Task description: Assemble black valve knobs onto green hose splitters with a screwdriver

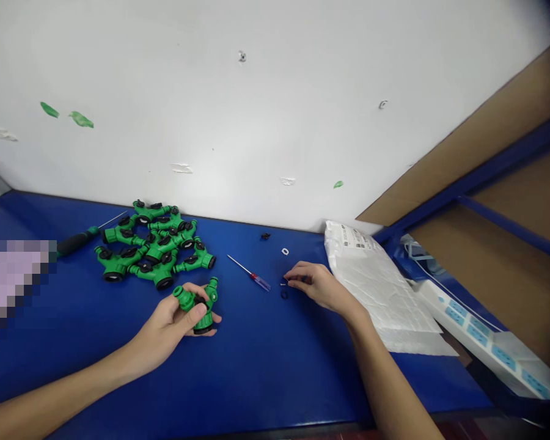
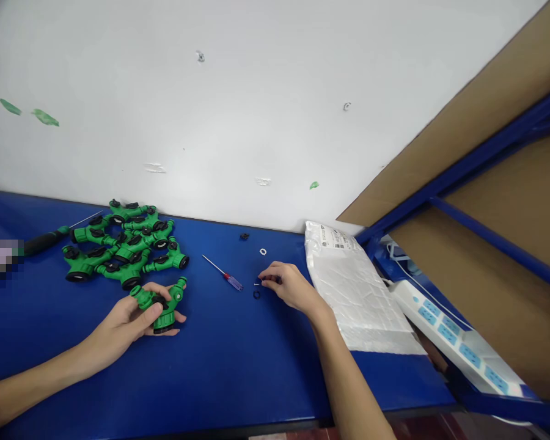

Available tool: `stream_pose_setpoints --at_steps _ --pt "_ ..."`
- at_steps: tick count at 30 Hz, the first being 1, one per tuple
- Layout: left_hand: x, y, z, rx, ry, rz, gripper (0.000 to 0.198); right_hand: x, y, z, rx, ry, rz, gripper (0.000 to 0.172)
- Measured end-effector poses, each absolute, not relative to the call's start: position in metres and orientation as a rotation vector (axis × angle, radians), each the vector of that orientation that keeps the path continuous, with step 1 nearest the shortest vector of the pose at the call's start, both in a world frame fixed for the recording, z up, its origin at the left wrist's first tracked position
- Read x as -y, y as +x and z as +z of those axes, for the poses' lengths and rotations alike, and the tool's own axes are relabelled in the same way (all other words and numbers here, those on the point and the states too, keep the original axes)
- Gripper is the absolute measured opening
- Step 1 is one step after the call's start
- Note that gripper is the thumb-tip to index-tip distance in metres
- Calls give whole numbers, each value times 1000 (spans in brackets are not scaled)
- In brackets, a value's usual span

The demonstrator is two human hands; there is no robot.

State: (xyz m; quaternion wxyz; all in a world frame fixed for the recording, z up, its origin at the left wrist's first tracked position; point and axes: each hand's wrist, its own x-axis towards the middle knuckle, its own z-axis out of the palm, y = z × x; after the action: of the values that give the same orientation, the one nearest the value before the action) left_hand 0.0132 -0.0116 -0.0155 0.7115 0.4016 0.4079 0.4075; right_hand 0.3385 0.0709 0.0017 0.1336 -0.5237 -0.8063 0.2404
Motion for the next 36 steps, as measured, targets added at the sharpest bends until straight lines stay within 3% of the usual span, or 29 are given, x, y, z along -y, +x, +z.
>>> stream_pose_setpoints --at_steps 7,12,17,36 --pt "11 14 -12 -793 772 926 34 -65 331 -5 2247 -1415 393 25" --pt "11 13 -10 -679 699 923 33 -40 280 23 1969 -1118 735 17" --pt "12 12 -10 -652 782 940 26 -18 218 45 2094 -757 1017 12" --pt "17 14 -19 -679 909 908 25 -10 199 26 2076 -690 915 13"
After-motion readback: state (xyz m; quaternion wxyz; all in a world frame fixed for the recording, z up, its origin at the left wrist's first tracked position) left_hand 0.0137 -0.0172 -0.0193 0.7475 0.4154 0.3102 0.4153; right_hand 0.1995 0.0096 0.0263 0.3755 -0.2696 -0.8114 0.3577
